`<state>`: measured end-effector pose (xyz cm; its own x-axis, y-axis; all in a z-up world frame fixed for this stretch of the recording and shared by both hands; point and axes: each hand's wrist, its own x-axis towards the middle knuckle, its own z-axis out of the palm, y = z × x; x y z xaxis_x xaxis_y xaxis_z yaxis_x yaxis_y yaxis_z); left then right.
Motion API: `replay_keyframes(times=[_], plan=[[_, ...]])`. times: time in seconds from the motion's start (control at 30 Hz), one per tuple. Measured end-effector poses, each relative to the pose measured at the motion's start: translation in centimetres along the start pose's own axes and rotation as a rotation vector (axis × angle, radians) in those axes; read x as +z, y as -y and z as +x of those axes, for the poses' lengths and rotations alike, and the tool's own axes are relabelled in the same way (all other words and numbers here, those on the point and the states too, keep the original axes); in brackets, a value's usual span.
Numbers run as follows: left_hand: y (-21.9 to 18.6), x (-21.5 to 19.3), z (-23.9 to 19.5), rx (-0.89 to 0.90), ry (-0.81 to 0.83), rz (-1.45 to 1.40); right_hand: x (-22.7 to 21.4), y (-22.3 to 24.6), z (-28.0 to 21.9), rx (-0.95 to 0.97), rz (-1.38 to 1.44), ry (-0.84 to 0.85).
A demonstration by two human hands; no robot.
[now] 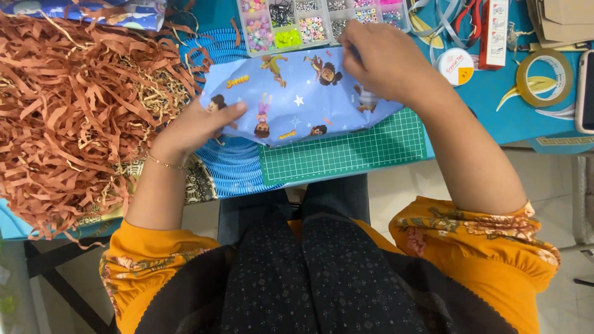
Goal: The person places a small cardboard box onto a sheet of blue patterned wrapping paper, folds the paper around the box, and secures it with tape. They then fold the edges of the paper to create a neat package.
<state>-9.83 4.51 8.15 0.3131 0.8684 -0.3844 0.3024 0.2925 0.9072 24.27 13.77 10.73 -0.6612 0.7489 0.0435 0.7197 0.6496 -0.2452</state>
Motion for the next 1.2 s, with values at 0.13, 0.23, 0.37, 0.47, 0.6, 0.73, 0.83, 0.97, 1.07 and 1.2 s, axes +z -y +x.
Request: replay_keyframes(times=[0.13,0.23,0.37,0.47,0.6,0.73,0.83,0.97,1.07,1.2], plan=[[-0.8,0.4,-1.2,0.039,-0.159,-0.02,1.7,-0.9,0.7,0.001,0.095,0.038],[0.1,0.3,-2.6,0.052,-0.231,0.184,2.3,-1.2,0.6,-0.082,0.114,-0.046],[1.6,0.6,-4.3,0.089,-0.235,0.293,3.2,-1.8,0.3,-0.117,0.115,-0.095],[3.1,0.1,-4.3,0.222,-0.395,0.353,3.9,-1.5,0.2,-0.134,0.124,-0.126],[1.0,0.4,-5.1,0.543,-0.768,0.498,4.1,-1.5,0.3,-0.14,0.148,-0.128],[-3.2,3.1,-3.8,0.92,-1.032,0.852,3.5,-1.3,0.7,-0.13,0.139,-0.078],[-4.9,4.7,0.1,0.791,-0.587,0.921,3.5,-1.5,0.8,-0.098,0.19,-0.078],[-1.5,4.7,8.2,0.789,-0.452,1.064,2.7,-1.0,0.6,-0.143,0.191,-0.117],[-0.8,4.5,9.5,0.858,-0.448,1.081,-0.2,0.0,-1.6,-0.092,0.163,-0.179],[-1.0,4.6,9.5,0.848,-0.51,1.181,-1.7,-1.1,-8.3,0.071,0.321,-0.465]])
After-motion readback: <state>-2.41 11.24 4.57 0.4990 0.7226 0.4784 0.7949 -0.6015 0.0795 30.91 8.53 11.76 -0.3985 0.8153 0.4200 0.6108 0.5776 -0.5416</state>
